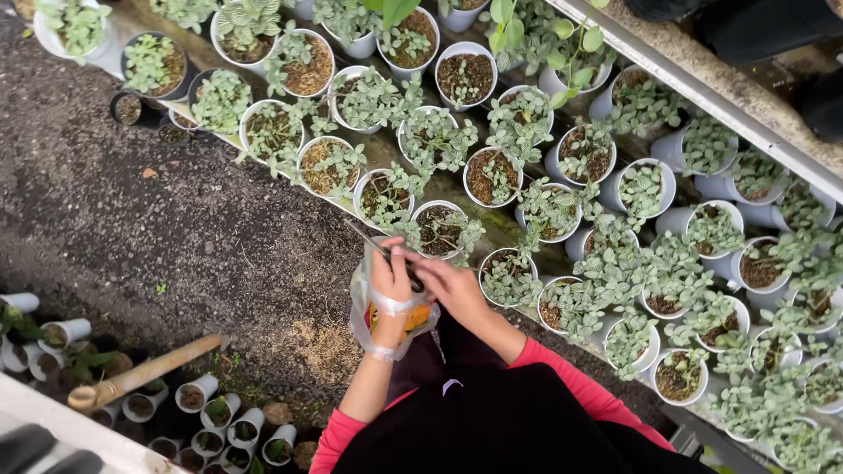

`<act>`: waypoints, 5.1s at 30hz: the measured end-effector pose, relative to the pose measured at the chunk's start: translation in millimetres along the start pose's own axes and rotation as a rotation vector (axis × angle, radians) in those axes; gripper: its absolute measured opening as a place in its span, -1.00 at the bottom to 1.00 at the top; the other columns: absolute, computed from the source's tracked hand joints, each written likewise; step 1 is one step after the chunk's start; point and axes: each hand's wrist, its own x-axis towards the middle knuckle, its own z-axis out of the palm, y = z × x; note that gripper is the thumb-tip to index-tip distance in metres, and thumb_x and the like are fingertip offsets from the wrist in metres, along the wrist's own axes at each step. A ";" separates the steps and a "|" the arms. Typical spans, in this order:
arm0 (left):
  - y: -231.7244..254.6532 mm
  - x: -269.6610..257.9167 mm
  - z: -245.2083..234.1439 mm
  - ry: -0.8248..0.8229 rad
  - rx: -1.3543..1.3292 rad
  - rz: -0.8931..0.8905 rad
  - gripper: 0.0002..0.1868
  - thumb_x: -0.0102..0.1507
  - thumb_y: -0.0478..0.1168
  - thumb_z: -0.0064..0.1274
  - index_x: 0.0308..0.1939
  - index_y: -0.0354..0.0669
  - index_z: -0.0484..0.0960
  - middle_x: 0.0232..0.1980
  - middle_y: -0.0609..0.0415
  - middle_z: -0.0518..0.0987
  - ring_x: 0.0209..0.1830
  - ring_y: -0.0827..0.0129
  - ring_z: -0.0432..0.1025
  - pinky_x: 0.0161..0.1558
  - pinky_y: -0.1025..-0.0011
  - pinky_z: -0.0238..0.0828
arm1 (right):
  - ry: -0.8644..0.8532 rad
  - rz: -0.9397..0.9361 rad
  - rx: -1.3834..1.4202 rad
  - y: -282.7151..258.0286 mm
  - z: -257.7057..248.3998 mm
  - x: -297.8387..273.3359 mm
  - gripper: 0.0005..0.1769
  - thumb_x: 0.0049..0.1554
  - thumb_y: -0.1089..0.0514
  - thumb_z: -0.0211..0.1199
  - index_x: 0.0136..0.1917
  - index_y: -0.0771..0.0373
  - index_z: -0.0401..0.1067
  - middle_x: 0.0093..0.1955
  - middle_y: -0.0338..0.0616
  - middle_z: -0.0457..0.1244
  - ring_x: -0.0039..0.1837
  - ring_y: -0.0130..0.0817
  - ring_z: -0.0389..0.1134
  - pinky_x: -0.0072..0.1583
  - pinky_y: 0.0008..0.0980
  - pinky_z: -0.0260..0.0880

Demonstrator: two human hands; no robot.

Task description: The person uses shears to prune stems and leaves from various potted plants on tiered racks, collecting the cuttings in a plastic bag held in one hand.

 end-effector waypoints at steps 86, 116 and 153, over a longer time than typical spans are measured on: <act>-63.8 40.5 -38.5 -0.327 -0.358 -0.097 -0.78 0.42 -0.28 -0.24 0.07 -0.25 0.46 -0.42 -0.10 0.54 -0.52 0.26 0.43 -0.39 0.34 0.50 | 0.041 0.091 -0.252 10.8 158.4 -61.2 -0.78 0.13 0.04 0.20 0.04 -0.08 0.56 -0.09 -0.25 0.43 -0.12 -0.04 0.44 -0.09 -0.07 0.34; -28.0 -246.5 21.9 -0.844 -0.292 0.104 -0.81 0.40 -0.27 -0.11 0.00 -0.24 0.57 -0.45 -0.04 0.61 -0.46 0.39 0.52 -0.36 0.45 0.62 | 0.926 0.442 0.543 13.6 19.1 -321.1 -0.80 0.31 0.16 0.10 0.07 0.29 0.48 -0.29 0.01 0.40 -0.26 -0.36 0.43 -0.22 -0.42 0.58; -40.5 64.9 4.4 -0.652 -0.146 0.086 -0.81 0.36 -0.25 -0.05 -0.02 -0.17 0.64 -0.42 -0.05 0.69 -0.43 0.32 0.61 -0.34 0.42 0.66 | 0.638 0.384 0.657 3.4 40.4 5.8 -0.80 0.32 0.16 0.06 0.04 0.29 0.44 -0.29 -0.05 0.39 -0.28 -0.47 0.40 -0.25 -0.57 0.52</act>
